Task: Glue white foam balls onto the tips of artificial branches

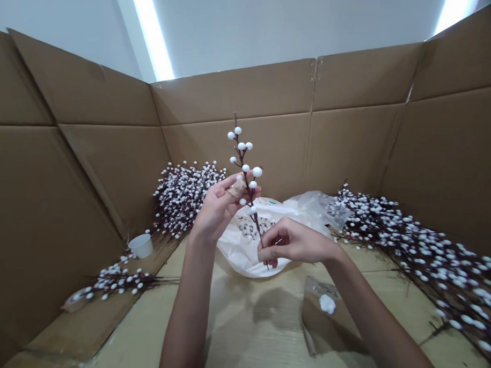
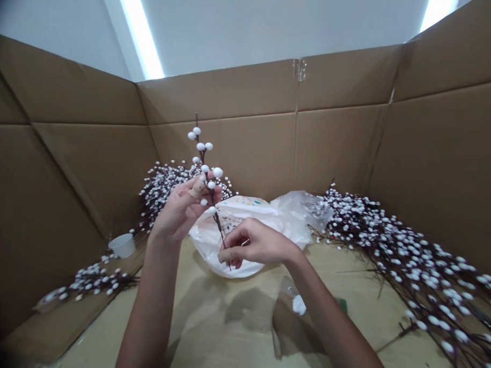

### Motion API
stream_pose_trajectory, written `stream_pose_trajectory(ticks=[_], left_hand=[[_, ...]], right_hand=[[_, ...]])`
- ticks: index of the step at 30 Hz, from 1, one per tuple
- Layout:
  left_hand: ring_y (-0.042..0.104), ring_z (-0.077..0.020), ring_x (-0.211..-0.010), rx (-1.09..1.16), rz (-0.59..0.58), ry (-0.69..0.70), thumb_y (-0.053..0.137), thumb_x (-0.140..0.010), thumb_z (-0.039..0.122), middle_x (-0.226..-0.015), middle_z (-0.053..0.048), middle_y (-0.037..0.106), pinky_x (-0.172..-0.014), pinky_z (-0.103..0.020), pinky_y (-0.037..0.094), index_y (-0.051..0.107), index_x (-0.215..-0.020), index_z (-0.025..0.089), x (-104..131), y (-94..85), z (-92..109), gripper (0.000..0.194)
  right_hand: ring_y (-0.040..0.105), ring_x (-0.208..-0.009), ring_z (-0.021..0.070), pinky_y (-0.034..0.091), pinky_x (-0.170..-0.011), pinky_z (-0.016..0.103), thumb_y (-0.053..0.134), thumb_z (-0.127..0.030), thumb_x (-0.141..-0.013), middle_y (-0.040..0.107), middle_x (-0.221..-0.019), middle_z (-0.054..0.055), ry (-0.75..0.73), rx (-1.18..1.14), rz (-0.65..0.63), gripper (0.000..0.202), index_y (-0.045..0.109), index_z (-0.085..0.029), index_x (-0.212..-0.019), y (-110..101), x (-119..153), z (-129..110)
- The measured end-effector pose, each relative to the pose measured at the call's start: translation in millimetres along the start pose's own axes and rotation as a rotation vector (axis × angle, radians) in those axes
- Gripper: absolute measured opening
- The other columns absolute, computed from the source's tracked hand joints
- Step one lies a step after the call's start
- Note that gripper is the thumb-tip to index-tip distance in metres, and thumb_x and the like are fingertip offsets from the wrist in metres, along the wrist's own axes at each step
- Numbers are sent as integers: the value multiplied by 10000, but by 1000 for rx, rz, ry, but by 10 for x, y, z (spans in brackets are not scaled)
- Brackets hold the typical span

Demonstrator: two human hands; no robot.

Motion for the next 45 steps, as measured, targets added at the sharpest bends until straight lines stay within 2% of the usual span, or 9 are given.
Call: stream_pose_trajectory(ticks=[4, 7, 15, 20, 28, 35, 37, 40, 45], left_hand=[[687, -222, -927, -48, -4, -35, 696, -762, 420, -1010, -137, 715, -823, -315, 555, 674, -1039, 136, 12, -112, 86, 397], [676, -220, -950, -100, 60, 52, 639, -779, 506, -1091, -131, 691, -807, -308, 555, 674, -1053, 154, 53, -188, 233, 448], [633, -109, -757, -241, 217, 258, 734, -719, 287, -839, -36, 704, -652, -187, 493, 727, -861, 200, 123, -238, 387, 168], [513, -64, -556, -306, 281, 263, 730, -691, 217, -644, 9, 610, -490, -170, 393, 695, -696, 169, 116, -264, 399, 60], [489, -69, -533, -314, 289, 250, 696, -706, 215, -616, 8, 585, -472, -195, 354, 667, -643, 168, 112, -288, 395, 84], [485, -68, -518, -310, 304, 301, 721, -688, 233, -616, 18, 602, -472, -213, 349, 677, -663, 181, 111, -256, 408, 73], [503, -75, -543, -317, 294, 316, 734, -686, 241, -626, 19, 609, -491, -212, 368, 677, -667, 185, 121, -216, 408, 82], [545, -89, -605, -320, 241, 313, 743, -683, 244, -660, 12, 630, -544, -213, 412, 678, -675, 188, 136, -131, 376, 85], [586, -115, -680, -331, 140, 270, 735, -680, 215, -724, -10, 653, -600, -224, 453, 678, -688, 185, 163, 4, 295, 65]], right_hand=[[551, -562, 111, 438, -559, 220, 657, -375, -776, 598, -580, 19, 5, 15, 87, 294, 661, -109, -651, -36, -8, 24], [546, -535, 107, 421, -536, 210, 639, -278, -766, 591, -557, 12, 25, 87, 153, 220, 643, -120, -612, -44, -34, 62], [491, -501, 93, 329, -492, 207, 608, -174, -740, 573, -522, -8, 130, 330, 225, 163, 651, -126, -590, 66, -107, 149], [441, -504, 78, 293, -488, 207, 596, -155, -738, 526, -503, -26, 134, 451, 221, 168, 653, -117, -584, 128, -142, 188], [404, -501, 71, 274, -479, 211, 592, -172, -757, 485, -503, -36, 128, 478, 227, 182, 662, -123, -596, 155, -140, 195], [593, -652, 126, 440, -591, 216, 701, -355, -733, 684, -736, 39, 120, 325, 37, 250, 729, -130, -839, 49, -70, 221], [620, -695, 133, 481, -636, 231, 682, -429, -747, 694, -815, 61, 147, 210, 64, 353, 711, -128, -928, -129, -11, 287], [620, -682, 120, 501, -672, 244, 561, -499, -828, 675, -773, 63, 182, 103, 257, 414, 681, -109, -901, -448, 51, 500], [575, -613, 115, 438, -600, 217, 526, -250, -847, 666, -700, 50, 292, 508, 279, 219, 680, -103, -794, -482, -49, 1068]])
Point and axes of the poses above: each hand's wrist, its own x-axis away from the middle knuckle, its own y-axis out of the palm, z = x × y, the point moved 7 cm from there along -x, towards the middle knuckle
